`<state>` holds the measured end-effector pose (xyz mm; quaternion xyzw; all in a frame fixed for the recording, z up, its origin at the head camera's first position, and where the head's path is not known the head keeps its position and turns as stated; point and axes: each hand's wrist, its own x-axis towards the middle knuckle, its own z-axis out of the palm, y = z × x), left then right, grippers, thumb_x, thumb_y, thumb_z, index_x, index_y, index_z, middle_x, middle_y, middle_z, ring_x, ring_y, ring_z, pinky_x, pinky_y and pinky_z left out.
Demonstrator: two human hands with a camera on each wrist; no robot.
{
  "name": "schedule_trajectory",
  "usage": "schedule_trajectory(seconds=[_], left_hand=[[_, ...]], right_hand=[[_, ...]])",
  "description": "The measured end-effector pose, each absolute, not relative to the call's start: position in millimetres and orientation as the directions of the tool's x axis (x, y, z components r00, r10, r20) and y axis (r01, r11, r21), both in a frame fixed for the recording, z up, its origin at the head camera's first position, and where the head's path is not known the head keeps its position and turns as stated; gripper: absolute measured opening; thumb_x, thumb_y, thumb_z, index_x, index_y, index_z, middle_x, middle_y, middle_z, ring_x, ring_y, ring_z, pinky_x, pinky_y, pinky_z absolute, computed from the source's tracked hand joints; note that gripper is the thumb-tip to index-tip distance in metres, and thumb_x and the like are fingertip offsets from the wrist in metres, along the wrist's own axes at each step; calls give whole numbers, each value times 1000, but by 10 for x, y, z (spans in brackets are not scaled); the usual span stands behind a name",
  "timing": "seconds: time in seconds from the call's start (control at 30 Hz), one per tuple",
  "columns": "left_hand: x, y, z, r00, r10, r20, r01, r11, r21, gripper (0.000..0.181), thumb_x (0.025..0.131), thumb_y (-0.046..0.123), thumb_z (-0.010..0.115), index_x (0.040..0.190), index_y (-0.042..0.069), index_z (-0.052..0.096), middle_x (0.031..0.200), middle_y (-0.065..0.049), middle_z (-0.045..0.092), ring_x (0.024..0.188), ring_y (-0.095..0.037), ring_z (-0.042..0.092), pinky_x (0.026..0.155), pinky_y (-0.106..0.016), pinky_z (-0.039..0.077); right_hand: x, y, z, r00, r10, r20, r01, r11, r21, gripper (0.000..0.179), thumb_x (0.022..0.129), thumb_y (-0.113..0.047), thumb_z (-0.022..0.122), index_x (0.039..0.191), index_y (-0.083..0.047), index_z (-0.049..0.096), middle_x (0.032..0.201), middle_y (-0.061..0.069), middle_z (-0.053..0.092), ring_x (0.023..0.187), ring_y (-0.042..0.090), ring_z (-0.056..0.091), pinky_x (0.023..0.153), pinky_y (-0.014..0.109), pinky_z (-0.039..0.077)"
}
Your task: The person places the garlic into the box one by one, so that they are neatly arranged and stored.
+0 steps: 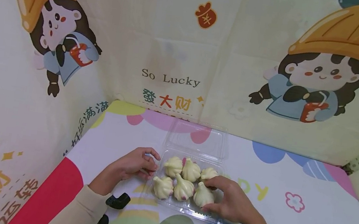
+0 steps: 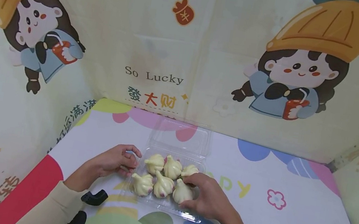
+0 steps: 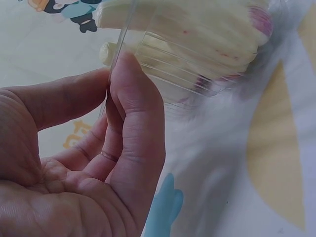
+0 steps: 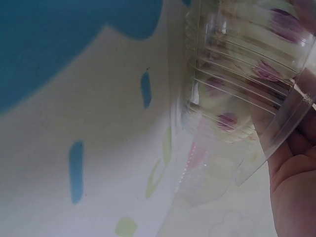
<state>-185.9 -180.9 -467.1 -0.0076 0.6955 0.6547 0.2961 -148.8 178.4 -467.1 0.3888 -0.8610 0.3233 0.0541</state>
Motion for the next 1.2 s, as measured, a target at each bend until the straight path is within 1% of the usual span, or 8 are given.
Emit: schedule_trajectory(seconds=[0.13,0.37,0.67,0.87,1.0,1.2], left_hand=[[-1857,-1811,-4676,-827,376,-419,-395,143,908,34,96,3,67,125,-2,53,76,-2,67,64,-15,64,59,-27,59],[-1864,-1814,-4681,-827,371,-423,-398,146,906,33,96,3,67,125,-1,52,75,-2,67,63,-15,63,59,-27,59],[-1858,-1812,-4670,-826,374,-421,-396,145,907,34,95,2,67,125,-2,52,75,-2,66,63,-15,63,59,-27,59],[-1857,-1815,-4661,-827,378,-417,-391,146,909,34,95,2,67,125,-3,52,75,-2,66,62,-15,63,59,-27,59],[-1857,-1817,-4663,-827,377,-416,-391,145,909,33,95,1,67,125,-2,53,76,-2,66,61,-14,63,59,-27,60],[-1852,-1810,-4664,-828,378,-414,-390,140,910,31,95,0,65,124,-2,53,78,-3,67,61,-14,64,59,-28,60]], right_hand=[[-1480,1785,-4676,-699,-633,333,-696,496,-520,56,65,-28,100,111,-15,74,106,-5,74,93,13,68,82,29,59],[-1474,1779,-4695,-703,-624,342,-695,499,-517,59,60,-25,102,111,-19,72,105,-11,70,93,8,64,82,26,57],[-1468,1789,-4710,-699,-625,347,-697,489,-524,61,61,-25,101,113,-18,70,105,-11,68,91,7,61,79,26,56],[-1464,1791,-4722,-694,-630,349,-702,484,-521,63,60,-29,101,113,-19,69,105,-11,67,91,7,61,79,27,57],[-1458,1801,-4715,-697,-639,326,-696,495,-520,62,61,-29,101,114,-20,69,106,-11,67,91,7,61,79,28,57],[-1458,1811,-4705,-700,-648,301,-691,505,-518,59,65,-26,100,115,-20,69,107,-10,68,92,7,60,79,29,57]])
